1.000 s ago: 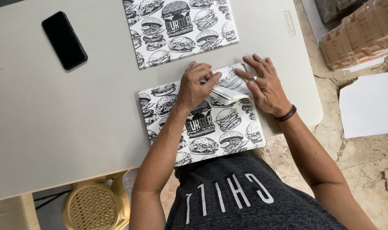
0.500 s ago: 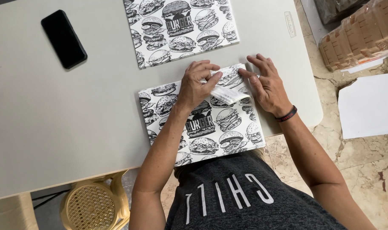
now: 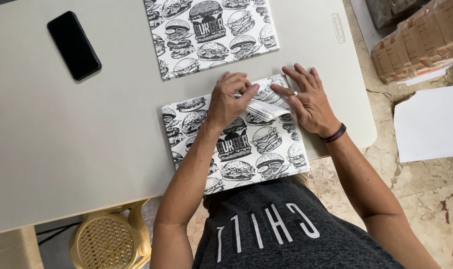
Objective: Folding the corners of burger wrapping papers to prepare them for use.
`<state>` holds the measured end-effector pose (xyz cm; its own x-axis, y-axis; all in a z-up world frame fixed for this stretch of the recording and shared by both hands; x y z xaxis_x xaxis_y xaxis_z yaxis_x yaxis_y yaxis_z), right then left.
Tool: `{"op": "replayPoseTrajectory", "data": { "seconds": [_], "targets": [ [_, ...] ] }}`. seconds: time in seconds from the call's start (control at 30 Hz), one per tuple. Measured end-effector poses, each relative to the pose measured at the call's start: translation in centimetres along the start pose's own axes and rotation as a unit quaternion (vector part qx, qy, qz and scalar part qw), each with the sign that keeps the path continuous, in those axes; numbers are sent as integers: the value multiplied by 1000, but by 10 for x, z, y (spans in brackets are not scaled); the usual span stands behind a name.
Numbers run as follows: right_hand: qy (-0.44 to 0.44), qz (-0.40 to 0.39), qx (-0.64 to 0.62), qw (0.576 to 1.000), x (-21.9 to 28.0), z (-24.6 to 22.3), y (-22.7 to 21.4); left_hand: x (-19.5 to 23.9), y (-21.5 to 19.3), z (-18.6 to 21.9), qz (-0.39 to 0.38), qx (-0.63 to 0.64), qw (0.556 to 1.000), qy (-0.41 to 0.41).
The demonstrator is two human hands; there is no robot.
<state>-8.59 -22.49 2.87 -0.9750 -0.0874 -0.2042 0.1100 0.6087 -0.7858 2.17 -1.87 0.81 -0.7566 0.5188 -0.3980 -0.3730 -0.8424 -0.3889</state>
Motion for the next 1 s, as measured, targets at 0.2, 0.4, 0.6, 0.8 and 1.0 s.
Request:
{"op": "replayPoseTrajectory", "data": {
  "seconds": [0.2,0.4,0.6,0.8,1.0],
  "targets": [
    [11,46,-64,997,1,8,-6,1,0,-6,36,17,999,-3],
    [19,41,-62,997,1,3,-9,0,-2,-1,4,55,998,-28],
    [29,46,-71,996,0,1,-9,0,-5,2,-22,45,999,-14],
    [26,49,-69,996,1,2,-9,1,-5,0,-29,38,999,-14],
    [16,52,-72,996,0,1,-10,0,-5,6,-20,32,999,-19]
  ]
}}
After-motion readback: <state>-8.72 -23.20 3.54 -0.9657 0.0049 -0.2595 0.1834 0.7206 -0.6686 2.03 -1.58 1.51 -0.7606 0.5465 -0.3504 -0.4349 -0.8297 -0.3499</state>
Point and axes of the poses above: each hand's wrist, its own x-axis away from the middle knuckle, its own y-axis out of the palm, z = x × y, the point moved 3 cm from there along -x, towards the middle knuckle, and after that the axes turned 3 degrees about y, right-handed, at the moved point
